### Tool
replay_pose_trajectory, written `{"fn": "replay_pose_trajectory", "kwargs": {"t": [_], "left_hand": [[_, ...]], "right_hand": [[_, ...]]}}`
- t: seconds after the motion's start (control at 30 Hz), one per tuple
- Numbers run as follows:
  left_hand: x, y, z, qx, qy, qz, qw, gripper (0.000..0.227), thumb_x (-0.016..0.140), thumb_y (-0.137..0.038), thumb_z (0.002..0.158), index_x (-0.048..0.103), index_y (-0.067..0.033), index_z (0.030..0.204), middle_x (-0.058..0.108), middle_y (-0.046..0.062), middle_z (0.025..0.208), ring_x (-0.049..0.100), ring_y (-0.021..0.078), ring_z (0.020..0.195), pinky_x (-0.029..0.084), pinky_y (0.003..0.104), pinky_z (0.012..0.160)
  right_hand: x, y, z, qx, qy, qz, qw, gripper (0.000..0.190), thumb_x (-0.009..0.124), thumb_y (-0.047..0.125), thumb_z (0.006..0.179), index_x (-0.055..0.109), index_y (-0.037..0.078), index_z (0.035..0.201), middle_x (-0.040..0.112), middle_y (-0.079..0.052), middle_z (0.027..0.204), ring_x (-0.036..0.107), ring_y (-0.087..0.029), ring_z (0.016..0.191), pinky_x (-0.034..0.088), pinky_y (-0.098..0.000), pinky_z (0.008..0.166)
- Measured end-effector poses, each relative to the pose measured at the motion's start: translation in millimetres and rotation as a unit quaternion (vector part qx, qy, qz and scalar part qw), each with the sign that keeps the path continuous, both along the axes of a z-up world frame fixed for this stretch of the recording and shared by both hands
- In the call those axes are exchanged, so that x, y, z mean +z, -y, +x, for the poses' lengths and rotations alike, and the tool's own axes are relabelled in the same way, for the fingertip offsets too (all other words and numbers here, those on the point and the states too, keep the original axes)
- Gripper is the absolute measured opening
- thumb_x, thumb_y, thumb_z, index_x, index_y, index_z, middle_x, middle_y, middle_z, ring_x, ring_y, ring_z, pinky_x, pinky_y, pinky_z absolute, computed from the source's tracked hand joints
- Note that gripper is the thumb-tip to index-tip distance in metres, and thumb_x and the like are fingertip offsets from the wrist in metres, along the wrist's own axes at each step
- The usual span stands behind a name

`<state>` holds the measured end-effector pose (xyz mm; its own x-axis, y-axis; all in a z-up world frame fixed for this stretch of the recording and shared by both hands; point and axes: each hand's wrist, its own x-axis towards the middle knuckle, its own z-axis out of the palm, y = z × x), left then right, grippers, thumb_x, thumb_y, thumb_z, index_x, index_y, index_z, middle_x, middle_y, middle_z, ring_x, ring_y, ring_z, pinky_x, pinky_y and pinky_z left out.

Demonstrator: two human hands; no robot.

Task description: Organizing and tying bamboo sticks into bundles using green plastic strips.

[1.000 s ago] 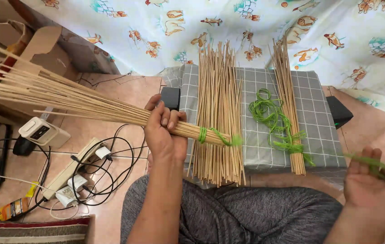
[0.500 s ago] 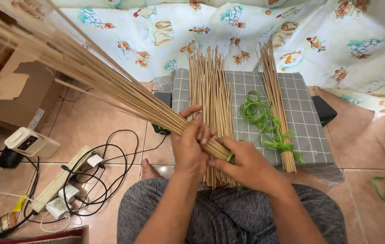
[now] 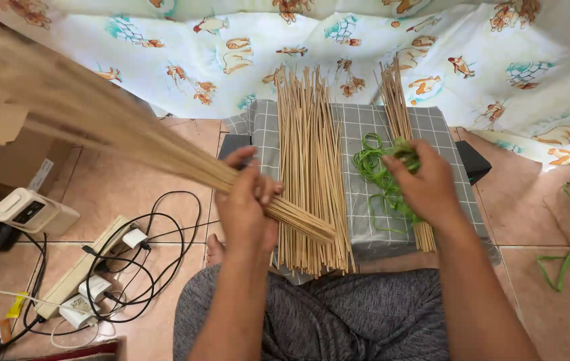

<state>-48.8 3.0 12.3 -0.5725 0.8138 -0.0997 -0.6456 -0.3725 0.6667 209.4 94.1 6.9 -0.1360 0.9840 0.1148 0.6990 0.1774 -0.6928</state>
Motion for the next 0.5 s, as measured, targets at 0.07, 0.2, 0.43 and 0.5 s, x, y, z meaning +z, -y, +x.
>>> {"fn": "replay_pose_trajectory", "kwargs": {"t": [0.07,0.2,0.43,0.5], "left_hand": [[-2,2,10,-0.016,-0.020,-0.023,0.999,0.027,0.057,-0.002,0.092,0.061,-0.0068,0.118,0.032,-0.007,0.056,0.040,0.0050,0.043,0.055,0.029,0.059],[-7,1,30,-0.063,0.009,-0.040,0.997,0.023,0.057,-0.001,0.092,0.062,-0.0011,0.114,0.032,-0.005,0.054,0.038,0.0075,0.041,0.053,0.031,0.057],[-8,9,48,-0.129,-0.029,-0.106,0.986,0.021,0.055,0.001,0.095,0.063,0.0012,0.114,0.036,-0.004,0.054,0.040,0.0088,0.041,0.055,0.032,0.057],[-11,8,55,-0.139,-0.031,-0.098,0.985,0.022,0.055,0.001,0.094,0.062,0.0016,0.115,0.035,-0.005,0.054,0.040,0.0080,0.041,0.055,0.031,0.056]], "right_hand": [[-9,-3,-3,-0.024,0.069,-0.005,0.997,0.048,0.073,0.041,0.100,0.067,0.001,0.126,0.064,-0.023,0.120,0.071,-0.041,0.098,0.055,-0.0538,0.083],[-5,18,-5,-0.072,0.309,0.112,0.942,0.051,0.072,0.040,0.095,0.068,0.001,0.128,0.054,-0.024,0.134,0.070,-0.050,0.102,0.056,-0.0601,0.084],[19,56,-3,-0.077,0.248,0.171,0.950,0.040,0.069,0.027,0.102,0.069,-0.003,0.129,0.056,-0.024,0.126,0.070,-0.046,0.102,0.061,-0.0587,0.075],[28,78,-23,-0.035,0.125,0.093,0.987,0.046,0.075,0.023,0.093,0.066,-0.004,0.129,0.060,-0.028,0.120,0.068,-0.050,0.104,0.058,-0.0627,0.080]]}}
